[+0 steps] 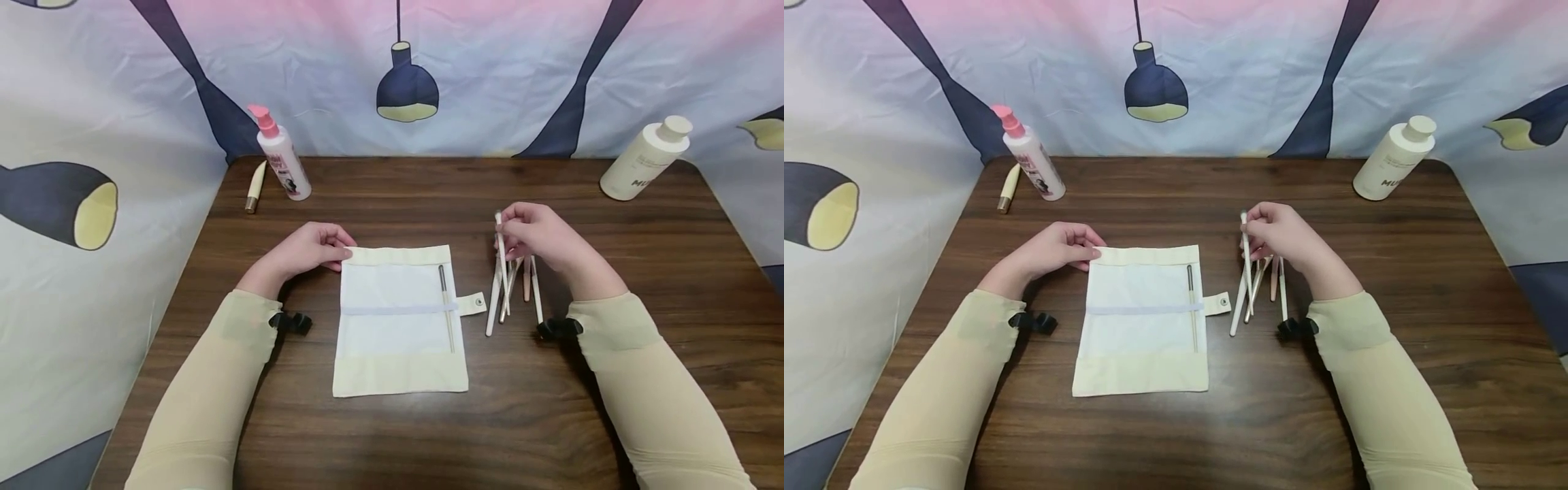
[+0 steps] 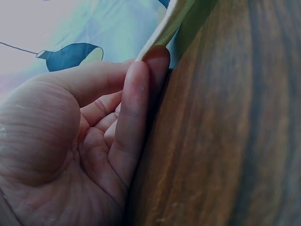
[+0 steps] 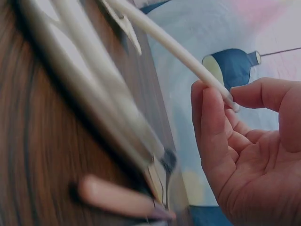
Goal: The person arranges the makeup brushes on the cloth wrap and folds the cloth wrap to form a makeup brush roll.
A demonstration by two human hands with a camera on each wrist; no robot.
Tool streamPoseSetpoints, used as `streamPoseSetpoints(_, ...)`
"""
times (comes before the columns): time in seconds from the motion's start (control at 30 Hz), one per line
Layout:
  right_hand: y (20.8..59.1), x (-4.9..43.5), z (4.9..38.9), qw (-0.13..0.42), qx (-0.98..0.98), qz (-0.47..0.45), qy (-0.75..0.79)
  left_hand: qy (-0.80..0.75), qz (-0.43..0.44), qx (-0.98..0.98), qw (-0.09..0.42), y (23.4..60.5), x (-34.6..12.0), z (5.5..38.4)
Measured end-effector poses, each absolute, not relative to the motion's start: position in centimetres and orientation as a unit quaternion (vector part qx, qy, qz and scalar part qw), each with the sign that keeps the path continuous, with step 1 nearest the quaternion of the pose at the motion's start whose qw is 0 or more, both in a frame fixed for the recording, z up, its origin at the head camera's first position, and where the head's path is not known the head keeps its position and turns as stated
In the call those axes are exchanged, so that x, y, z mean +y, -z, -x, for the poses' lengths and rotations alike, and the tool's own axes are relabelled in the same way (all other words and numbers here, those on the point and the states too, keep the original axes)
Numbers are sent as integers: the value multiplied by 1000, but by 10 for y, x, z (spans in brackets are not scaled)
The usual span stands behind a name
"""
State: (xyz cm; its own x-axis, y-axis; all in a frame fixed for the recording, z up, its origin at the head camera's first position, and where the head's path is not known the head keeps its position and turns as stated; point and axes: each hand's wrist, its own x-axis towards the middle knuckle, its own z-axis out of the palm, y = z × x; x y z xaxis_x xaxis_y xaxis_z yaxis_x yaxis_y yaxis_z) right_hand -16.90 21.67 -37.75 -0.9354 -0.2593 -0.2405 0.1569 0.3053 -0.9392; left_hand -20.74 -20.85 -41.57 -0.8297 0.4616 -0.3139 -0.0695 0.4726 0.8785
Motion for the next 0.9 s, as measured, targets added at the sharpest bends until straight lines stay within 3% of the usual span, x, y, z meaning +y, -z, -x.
streamPoseSetpoints(0.9,395,140,185,164,744,-9,648,-496,-120,818,265,413,-207,206)
